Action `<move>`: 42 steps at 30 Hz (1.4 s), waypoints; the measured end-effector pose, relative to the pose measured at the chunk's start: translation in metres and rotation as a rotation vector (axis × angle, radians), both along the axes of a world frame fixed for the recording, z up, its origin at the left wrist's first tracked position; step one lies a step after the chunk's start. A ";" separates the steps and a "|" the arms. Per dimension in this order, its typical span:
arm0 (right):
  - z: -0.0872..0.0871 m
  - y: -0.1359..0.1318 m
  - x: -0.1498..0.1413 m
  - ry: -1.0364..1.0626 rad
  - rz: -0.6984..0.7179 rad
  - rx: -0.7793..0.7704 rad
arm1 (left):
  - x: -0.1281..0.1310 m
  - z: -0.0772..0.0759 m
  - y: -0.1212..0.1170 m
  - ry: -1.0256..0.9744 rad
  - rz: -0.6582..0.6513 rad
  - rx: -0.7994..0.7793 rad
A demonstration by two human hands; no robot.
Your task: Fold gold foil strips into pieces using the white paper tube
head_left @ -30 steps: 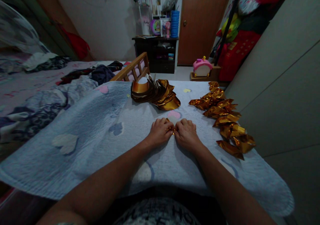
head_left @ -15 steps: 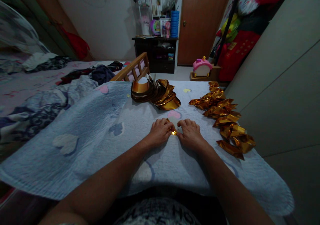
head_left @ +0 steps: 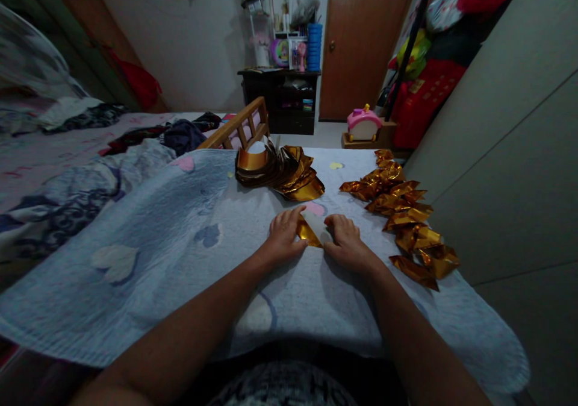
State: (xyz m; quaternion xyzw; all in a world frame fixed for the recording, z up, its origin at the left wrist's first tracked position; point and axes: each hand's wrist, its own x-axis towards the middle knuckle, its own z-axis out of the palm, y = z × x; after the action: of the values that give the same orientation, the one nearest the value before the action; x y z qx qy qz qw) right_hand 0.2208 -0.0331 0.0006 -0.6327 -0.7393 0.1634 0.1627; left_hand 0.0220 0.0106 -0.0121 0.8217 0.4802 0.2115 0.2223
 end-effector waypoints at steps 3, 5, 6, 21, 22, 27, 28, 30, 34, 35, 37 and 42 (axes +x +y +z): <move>0.000 0.001 -0.003 0.049 -0.024 0.022 | -0.003 0.001 0.001 -0.105 -0.007 -0.017; -0.002 0.001 -0.006 0.051 -0.025 0.043 | -0.004 0.002 0.000 -0.194 -0.016 -0.017; -0.002 0.001 -0.007 0.046 -0.023 0.048 | -0.004 0.002 -0.002 -0.229 -0.017 -0.011; 0.003 0.010 -0.002 0.767 -0.003 -0.098 | -0.002 0.012 -0.006 -0.778 -0.014 -0.420; 0.003 0.011 -0.003 0.886 0.001 -0.111 | -0.002 0.012 -0.005 -0.843 -0.009 -0.469; 0.003 0.009 -0.008 1.162 0.008 -0.197 | 0.001 0.012 -0.005 -0.924 -0.013 -0.564; 0.004 0.009 -0.009 1.161 -0.003 -0.216 | 0.001 0.011 -0.006 -0.920 -0.023 -0.572; 0.005 0.008 -0.010 1.155 -0.028 -0.238 | 0.002 0.009 -0.007 -0.941 -0.045 -0.575; 0.002 0.011 -0.009 1.168 -0.113 -0.199 | -0.001 0.006 -0.007 -1.005 -0.087 -0.520; 0.000 0.013 -0.009 1.173 -0.144 -0.180 | -0.003 0.006 -0.007 -0.978 -0.095 -0.475; -0.004 0.015 -0.007 1.182 -0.207 -0.142 | -0.007 0.006 -0.008 -0.866 -0.118 -0.337; -0.012 0.018 -0.004 1.192 -0.264 -0.121 | -0.014 0.008 -0.009 -0.467 -0.257 0.005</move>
State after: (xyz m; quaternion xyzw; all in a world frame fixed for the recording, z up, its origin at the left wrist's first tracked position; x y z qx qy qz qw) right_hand 0.2170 -0.0151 -0.0114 -0.5269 -0.4259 0.5093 0.5307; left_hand 0.0082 0.0013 -0.0042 0.8053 0.3072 0.3668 0.3501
